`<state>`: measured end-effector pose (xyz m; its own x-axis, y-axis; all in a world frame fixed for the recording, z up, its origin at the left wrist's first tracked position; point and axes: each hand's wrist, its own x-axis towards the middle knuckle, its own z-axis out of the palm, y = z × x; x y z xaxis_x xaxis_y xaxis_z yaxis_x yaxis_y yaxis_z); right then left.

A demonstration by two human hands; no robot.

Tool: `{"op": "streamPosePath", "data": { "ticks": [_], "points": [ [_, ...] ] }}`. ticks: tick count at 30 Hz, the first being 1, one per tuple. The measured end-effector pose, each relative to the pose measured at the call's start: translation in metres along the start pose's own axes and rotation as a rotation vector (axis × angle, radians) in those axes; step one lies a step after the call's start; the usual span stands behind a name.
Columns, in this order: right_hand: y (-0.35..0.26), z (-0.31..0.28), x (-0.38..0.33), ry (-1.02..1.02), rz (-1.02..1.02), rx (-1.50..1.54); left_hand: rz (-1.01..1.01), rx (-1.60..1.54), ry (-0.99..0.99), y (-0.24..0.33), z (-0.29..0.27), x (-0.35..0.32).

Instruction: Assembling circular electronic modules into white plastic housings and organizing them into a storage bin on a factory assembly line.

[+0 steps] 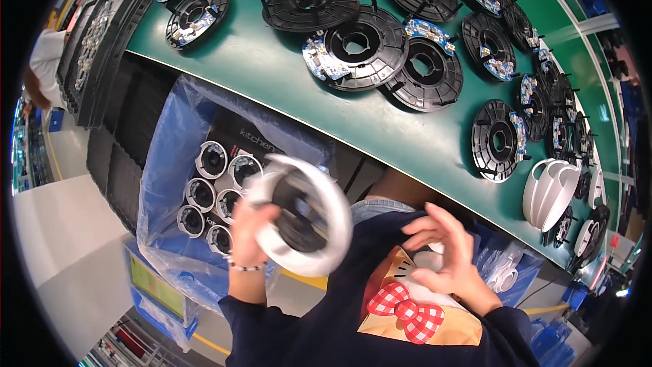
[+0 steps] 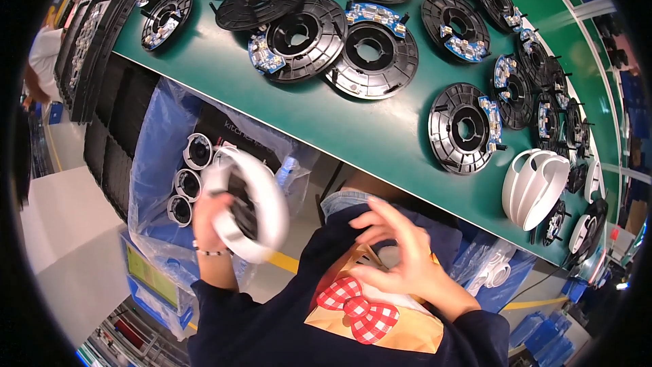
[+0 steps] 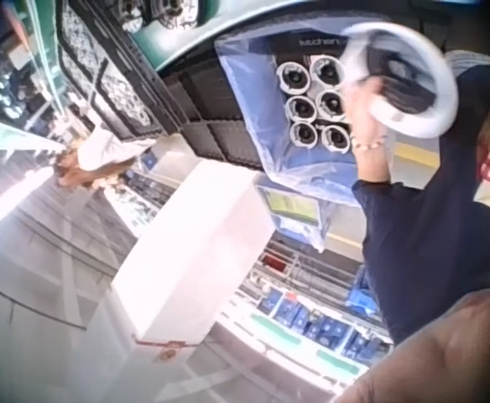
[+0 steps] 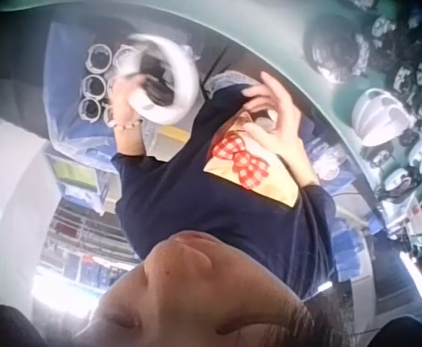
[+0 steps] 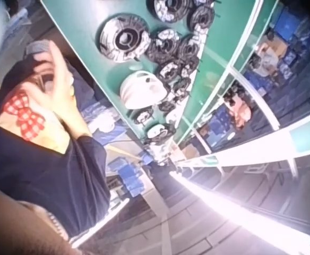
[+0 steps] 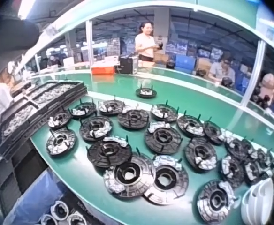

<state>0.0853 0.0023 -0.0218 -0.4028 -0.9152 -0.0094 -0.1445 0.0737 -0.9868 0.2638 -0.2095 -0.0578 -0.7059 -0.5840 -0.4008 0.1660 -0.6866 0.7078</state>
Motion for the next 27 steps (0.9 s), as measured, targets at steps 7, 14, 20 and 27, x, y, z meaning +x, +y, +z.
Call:
{"op": "streamPosePath", "data": {
  "ticks": [7,14,20,27],
  "points": [
    [0.016,-0.031,-0.015,0.462,-0.152,-0.445,0.717,0.227,0.929,-0.041,-0.137,0.058],
    [0.02,-0.037,-0.017,0.447,-0.166,-0.408,0.149,0.607,1.004,-0.144,-0.192,0.123],
    [0.02,-0.036,-0.015,0.419,-0.177,-0.427,0.043,1.016,0.684,-0.193,-0.278,0.154],
    [0.02,-0.036,-0.013,0.545,-0.161,-0.443,-0.221,0.302,0.542,-0.176,-0.25,0.164]
  ]
}}
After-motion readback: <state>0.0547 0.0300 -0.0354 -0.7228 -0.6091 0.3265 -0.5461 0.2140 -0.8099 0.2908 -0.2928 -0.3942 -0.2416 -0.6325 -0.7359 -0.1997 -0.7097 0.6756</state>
